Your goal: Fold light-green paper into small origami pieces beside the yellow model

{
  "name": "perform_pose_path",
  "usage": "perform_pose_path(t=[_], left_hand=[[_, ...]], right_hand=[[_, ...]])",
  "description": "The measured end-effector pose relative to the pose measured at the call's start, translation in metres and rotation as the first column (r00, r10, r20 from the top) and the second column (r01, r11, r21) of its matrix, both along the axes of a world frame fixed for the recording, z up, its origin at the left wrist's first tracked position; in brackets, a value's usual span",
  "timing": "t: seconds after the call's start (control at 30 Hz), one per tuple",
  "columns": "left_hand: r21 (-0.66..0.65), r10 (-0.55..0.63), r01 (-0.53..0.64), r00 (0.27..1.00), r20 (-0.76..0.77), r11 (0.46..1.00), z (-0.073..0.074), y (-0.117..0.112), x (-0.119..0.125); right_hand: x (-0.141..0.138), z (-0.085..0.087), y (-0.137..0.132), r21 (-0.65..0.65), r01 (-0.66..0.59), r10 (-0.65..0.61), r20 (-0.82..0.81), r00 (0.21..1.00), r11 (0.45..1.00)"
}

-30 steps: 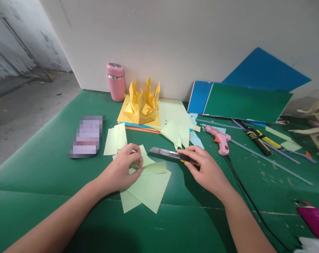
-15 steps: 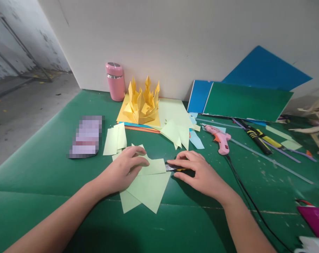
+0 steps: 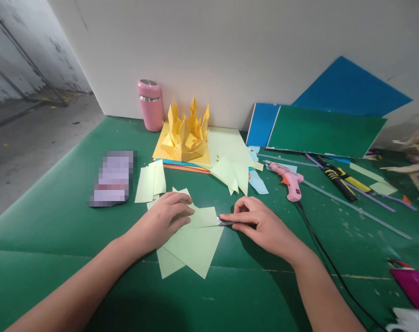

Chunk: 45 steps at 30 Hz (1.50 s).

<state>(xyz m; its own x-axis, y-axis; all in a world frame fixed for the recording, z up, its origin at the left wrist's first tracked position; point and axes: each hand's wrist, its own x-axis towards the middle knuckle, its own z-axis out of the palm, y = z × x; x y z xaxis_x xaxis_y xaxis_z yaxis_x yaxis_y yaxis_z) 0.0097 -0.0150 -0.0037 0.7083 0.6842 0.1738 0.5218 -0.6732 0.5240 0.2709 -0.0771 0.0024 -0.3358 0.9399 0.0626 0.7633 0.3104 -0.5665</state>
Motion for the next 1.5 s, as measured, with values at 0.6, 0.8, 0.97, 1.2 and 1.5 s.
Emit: perform_pose_path(t=[0.6, 0.8, 0.97, 1.2, 1.5], left_hand=[[-0.039, 0.003, -0.004, 1.000, -0.011, 0.999, 0.000, 0.001, 0.001], [-0.026, -0.003, 0.003, 1.000, -0.007, 1.000, -0.002, 0.001, 0.000], [-0.016, -0.007, 0.007, 1.000, -0.002, 1.000, -0.002, 0.001, 0.000], [0.040, -0.059, 0.058, 0.998, 0.019, 0.998, -0.003, 0.005, -0.002], [0.047, -0.079, 0.079, 0.997, 0.013, 0.996, -0.005, 0.008, -0.005]], right_hand=[[0.012, 0.001, -0.001, -0.054, -0.108, 0.107, -0.025, 0.994, 0.993], [0.005, 0.001, -0.001, -0.070, -0.104, 0.101, -0.053, 0.994, 0.992], [-0.004, 0.003, -0.001, -0.071, -0.111, 0.109, -0.030, 0.994, 0.991], [-0.002, 0.003, -0.004, -0.057, -0.131, 0.129, -0.029, 0.991, 0.990], [-0.007, 0.001, -0.004, 0.001, -0.160, 0.160, -0.011, 0.987, 0.987]])
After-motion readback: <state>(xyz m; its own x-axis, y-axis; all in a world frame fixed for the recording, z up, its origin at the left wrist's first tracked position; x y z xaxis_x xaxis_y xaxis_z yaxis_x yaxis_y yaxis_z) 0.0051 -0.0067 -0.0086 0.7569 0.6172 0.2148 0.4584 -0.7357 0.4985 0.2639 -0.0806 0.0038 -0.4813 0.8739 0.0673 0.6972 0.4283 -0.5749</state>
